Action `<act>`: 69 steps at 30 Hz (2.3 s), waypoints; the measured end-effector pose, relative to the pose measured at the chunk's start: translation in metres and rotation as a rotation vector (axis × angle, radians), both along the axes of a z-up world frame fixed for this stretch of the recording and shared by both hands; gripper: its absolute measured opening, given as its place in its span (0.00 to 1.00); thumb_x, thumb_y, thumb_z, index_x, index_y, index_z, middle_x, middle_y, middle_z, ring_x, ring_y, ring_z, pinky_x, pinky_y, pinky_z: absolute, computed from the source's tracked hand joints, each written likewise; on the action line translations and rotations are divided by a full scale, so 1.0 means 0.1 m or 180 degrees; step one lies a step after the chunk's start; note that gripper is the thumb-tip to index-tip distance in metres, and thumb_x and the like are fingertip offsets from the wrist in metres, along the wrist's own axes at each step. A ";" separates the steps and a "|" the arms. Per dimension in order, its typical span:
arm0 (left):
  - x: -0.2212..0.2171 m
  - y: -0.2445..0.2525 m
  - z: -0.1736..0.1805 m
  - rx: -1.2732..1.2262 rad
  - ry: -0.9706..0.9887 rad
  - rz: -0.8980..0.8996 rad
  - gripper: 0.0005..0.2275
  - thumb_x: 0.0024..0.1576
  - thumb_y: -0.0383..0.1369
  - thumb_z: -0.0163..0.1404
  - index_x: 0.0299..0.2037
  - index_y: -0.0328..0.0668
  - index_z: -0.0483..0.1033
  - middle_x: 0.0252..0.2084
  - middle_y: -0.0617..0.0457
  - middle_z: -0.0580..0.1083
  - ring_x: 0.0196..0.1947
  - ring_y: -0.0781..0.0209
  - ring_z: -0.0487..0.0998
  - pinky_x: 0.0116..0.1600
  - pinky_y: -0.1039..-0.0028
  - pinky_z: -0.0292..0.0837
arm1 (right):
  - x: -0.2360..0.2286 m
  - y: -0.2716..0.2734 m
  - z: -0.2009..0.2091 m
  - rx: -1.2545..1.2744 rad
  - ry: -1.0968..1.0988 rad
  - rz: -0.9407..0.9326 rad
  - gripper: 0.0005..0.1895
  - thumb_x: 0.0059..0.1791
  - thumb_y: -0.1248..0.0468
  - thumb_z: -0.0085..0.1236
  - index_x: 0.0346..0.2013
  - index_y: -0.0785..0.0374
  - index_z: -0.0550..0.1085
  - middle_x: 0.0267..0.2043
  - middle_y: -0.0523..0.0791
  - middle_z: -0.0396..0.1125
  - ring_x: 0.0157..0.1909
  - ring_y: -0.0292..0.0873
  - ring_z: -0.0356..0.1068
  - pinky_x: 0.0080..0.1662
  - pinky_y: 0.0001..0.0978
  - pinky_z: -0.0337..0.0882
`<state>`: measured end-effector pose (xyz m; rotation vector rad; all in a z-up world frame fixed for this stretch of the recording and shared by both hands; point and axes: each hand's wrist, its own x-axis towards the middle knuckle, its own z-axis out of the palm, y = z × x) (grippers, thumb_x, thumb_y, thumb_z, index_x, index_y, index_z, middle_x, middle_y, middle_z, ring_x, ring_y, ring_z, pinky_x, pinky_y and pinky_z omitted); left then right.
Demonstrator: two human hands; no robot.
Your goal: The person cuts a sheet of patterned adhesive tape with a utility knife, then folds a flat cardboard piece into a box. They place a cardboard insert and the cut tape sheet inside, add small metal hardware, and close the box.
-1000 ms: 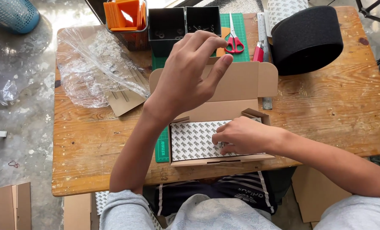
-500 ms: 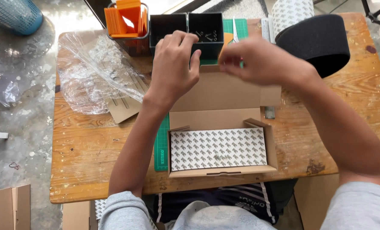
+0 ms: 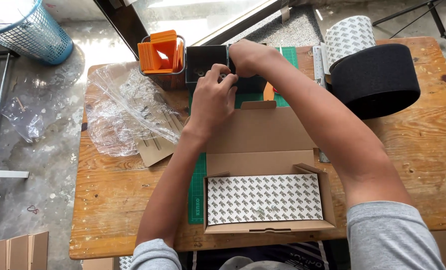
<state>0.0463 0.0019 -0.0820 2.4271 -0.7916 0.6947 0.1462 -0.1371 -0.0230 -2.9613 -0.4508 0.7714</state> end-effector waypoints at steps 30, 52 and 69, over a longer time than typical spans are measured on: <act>0.00 -0.03 -0.05 -0.0021 0.0120 0.0265 0.07 0.58 0.33 0.53 0.44 0.48 0.76 0.47 0.50 0.68 0.42 0.51 0.79 0.50 0.62 0.72 | -0.06 -0.19 -0.09 0.0158 -0.0516 0.0577 0.13 0.45 0.72 0.55 0.43 0.69 0.79 0.40 0.58 0.73 0.45 0.65 0.74 0.42 0.56 0.76; 0.04 -0.02 -0.14 -0.0053 0.0139 0.0279 0.06 0.58 0.35 0.52 0.44 0.49 0.74 0.48 0.53 0.66 0.42 0.53 0.78 0.49 0.63 0.71 | 0.07 -0.16 -0.10 -0.0242 0.0149 0.0485 0.21 0.41 0.67 0.58 0.49 0.63 0.77 0.45 0.56 0.73 0.50 0.61 0.73 0.46 0.51 0.76; 0.03 -0.02 -0.11 -0.0040 0.0158 0.0279 0.07 0.58 0.35 0.53 0.44 0.49 0.74 0.48 0.52 0.67 0.42 0.52 0.79 0.50 0.62 0.72 | 0.16 -0.23 -0.23 0.0016 0.0073 0.0519 0.15 0.40 0.68 0.58 0.41 0.61 0.80 0.43 0.53 0.73 0.49 0.59 0.73 0.47 0.49 0.75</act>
